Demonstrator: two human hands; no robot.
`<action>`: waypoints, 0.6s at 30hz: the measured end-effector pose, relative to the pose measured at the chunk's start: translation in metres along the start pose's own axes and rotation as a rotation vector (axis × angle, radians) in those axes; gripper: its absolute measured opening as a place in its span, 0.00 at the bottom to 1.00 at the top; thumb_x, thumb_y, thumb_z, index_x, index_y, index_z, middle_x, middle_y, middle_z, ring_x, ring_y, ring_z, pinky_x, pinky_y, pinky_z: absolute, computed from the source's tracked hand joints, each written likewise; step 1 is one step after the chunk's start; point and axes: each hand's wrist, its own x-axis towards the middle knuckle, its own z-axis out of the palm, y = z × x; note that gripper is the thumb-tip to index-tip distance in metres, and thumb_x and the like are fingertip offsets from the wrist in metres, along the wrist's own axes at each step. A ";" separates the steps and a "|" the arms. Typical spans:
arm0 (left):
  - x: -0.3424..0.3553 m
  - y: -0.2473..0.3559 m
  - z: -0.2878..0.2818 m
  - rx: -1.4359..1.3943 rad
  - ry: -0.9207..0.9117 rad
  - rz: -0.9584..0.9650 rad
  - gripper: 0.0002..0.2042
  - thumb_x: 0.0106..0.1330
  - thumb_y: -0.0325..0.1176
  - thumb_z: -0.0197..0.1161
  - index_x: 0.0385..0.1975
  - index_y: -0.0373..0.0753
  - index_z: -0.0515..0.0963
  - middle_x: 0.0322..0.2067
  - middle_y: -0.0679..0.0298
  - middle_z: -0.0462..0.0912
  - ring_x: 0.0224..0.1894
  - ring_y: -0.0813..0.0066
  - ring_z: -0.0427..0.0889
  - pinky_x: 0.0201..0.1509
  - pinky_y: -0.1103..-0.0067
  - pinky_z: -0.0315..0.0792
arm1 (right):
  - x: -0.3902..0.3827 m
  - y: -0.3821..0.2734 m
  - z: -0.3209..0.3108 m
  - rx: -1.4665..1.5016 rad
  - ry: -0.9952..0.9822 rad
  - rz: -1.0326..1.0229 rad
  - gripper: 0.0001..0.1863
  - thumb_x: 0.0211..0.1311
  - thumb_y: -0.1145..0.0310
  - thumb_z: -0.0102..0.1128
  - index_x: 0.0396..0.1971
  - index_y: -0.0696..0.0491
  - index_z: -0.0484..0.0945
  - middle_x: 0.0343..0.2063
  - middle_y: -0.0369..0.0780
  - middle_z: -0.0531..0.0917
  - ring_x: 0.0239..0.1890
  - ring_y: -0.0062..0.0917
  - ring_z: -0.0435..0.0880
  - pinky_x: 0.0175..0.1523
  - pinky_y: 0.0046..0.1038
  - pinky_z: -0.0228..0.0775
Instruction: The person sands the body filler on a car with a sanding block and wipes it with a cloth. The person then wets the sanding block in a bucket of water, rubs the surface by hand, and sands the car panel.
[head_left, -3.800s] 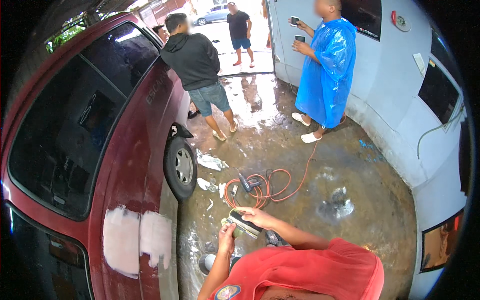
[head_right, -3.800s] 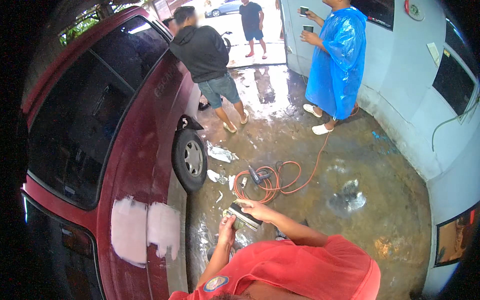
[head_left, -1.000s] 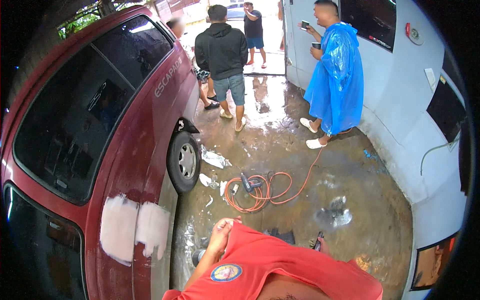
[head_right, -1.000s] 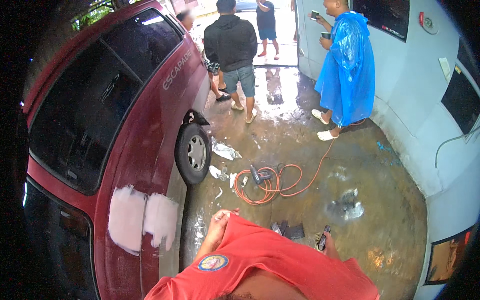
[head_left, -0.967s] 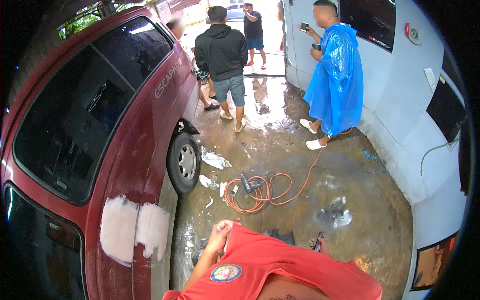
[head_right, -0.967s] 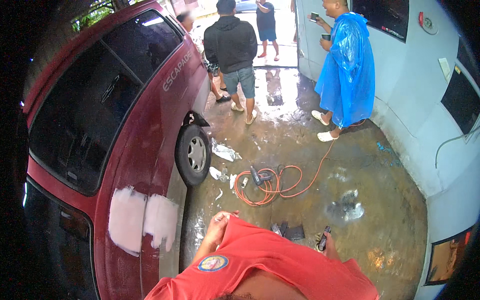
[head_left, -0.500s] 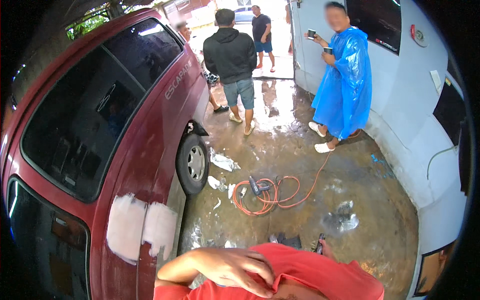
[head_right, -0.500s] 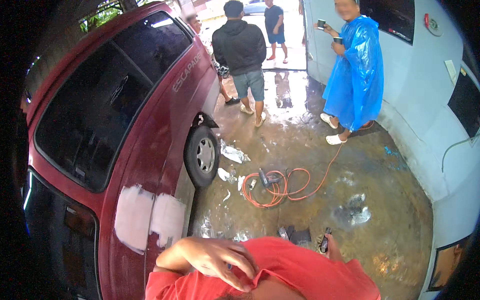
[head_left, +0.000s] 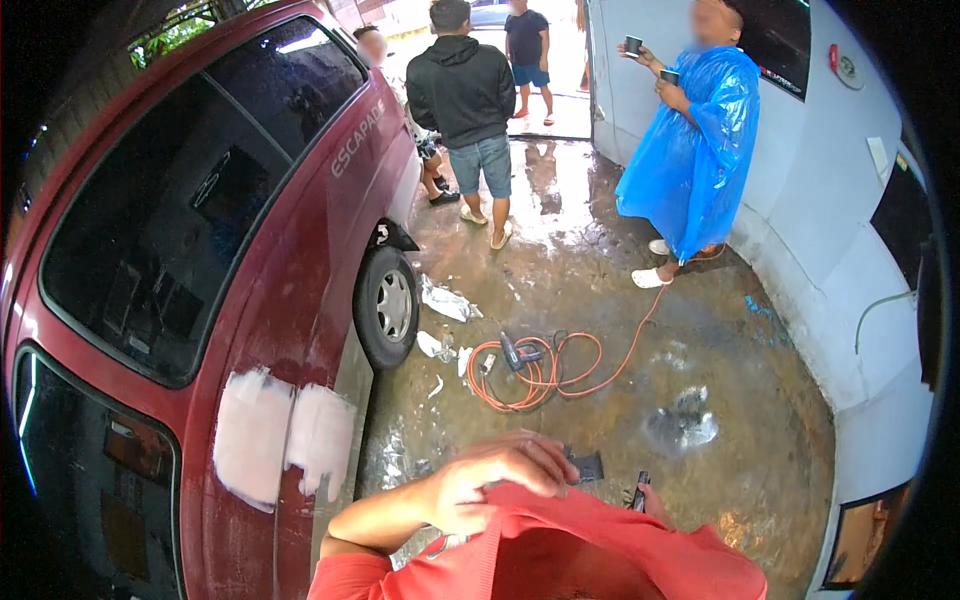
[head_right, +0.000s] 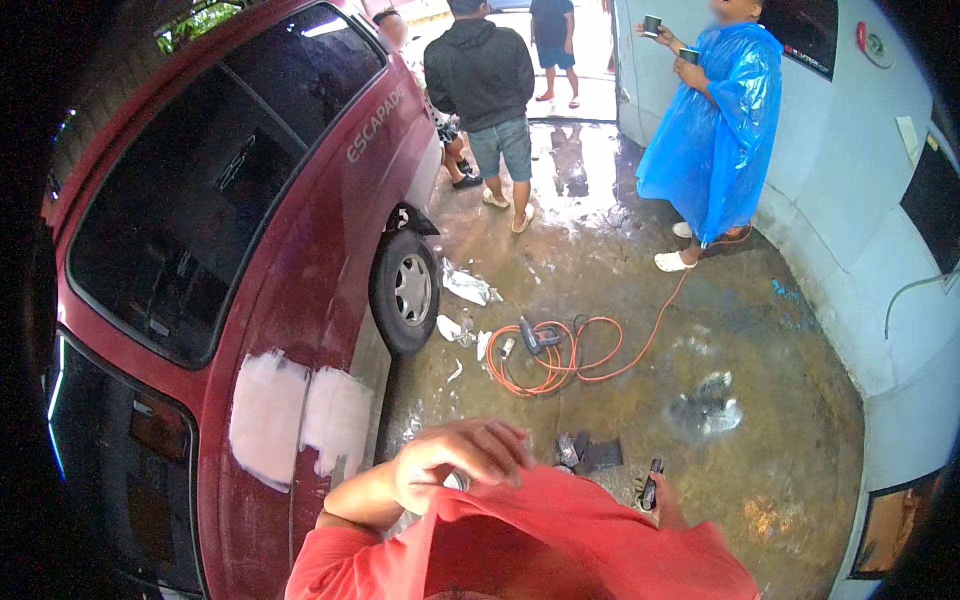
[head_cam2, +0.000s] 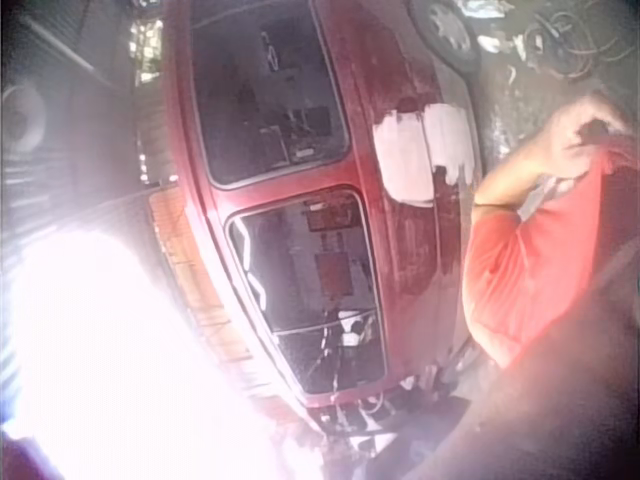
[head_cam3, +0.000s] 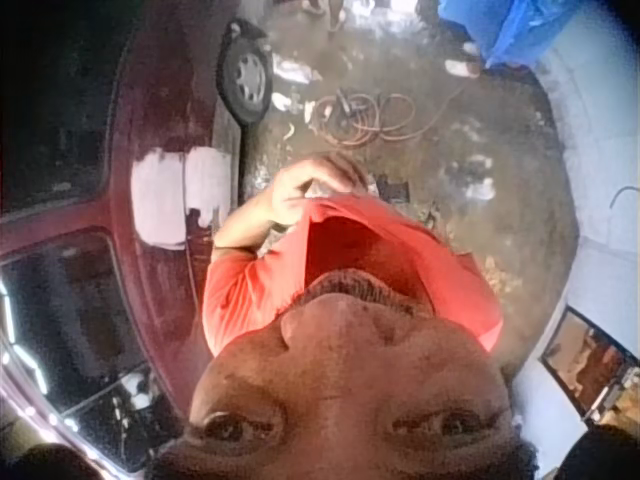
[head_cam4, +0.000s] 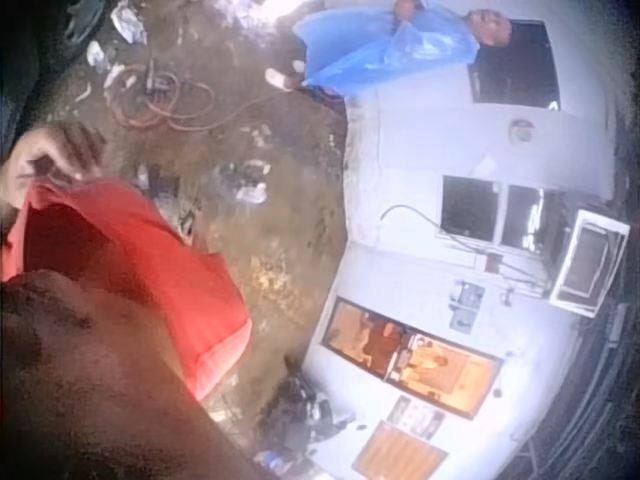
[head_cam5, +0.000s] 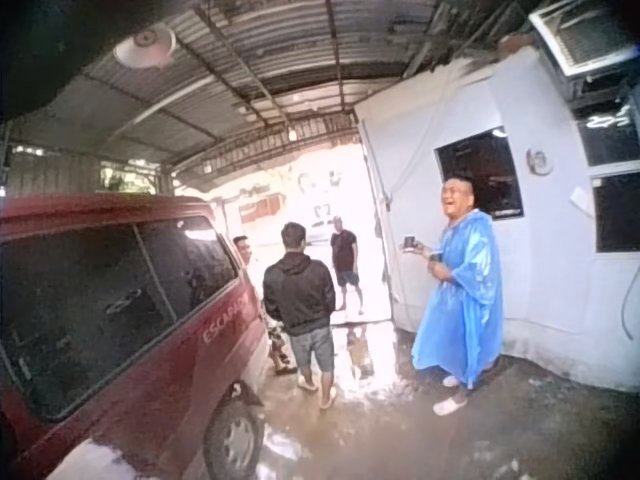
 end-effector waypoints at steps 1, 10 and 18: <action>0.003 0.001 -0.003 0.044 -0.049 -0.012 0.17 0.72 0.47 0.56 0.40 0.37 0.80 0.42 0.52 0.83 0.50 0.46 0.81 0.64 0.50 0.64 | -0.002 0.000 -0.001 0.018 -0.013 0.046 0.12 0.64 0.54 0.59 0.36 0.47 0.77 0.27 0.36 0.82 0.25 0.30 0.81 0.28 0.38 0.75; -0.034 -0.057 0.033 -0.669 -0.182 0.155 0.25 0.69 0.58 0.54 0.48 0.40 0.77 0.55 0.55 0.72 0.62 0.52 0.67 0.68 0.46 0.53 | 0.037 0.029 -0.014 0.064 -0.106 0.087 0.12 0.65 0.55 0.57 0.37 0.48 0.76 0.25 0.38 0.82 0.24 0.32 0.82 0.29 0.40 0.77; -0.005 -0.068 0.039 -0.707 -0.071 -0.048 0.37 0.68 0.60 0.55 0.63 0.31 0.66 0.60 0.54 0.71 0.64 0.63 0.66 0.65 0.66 0.61 | 0.057 0.029 -0.007 -0.048 -0.076 0.091 0.13 0.65 0.56 0.56 0.37 0.50 0.77 0.27 0.39 0.84 0.24 0.31 0.83 0.30 0.36 0.78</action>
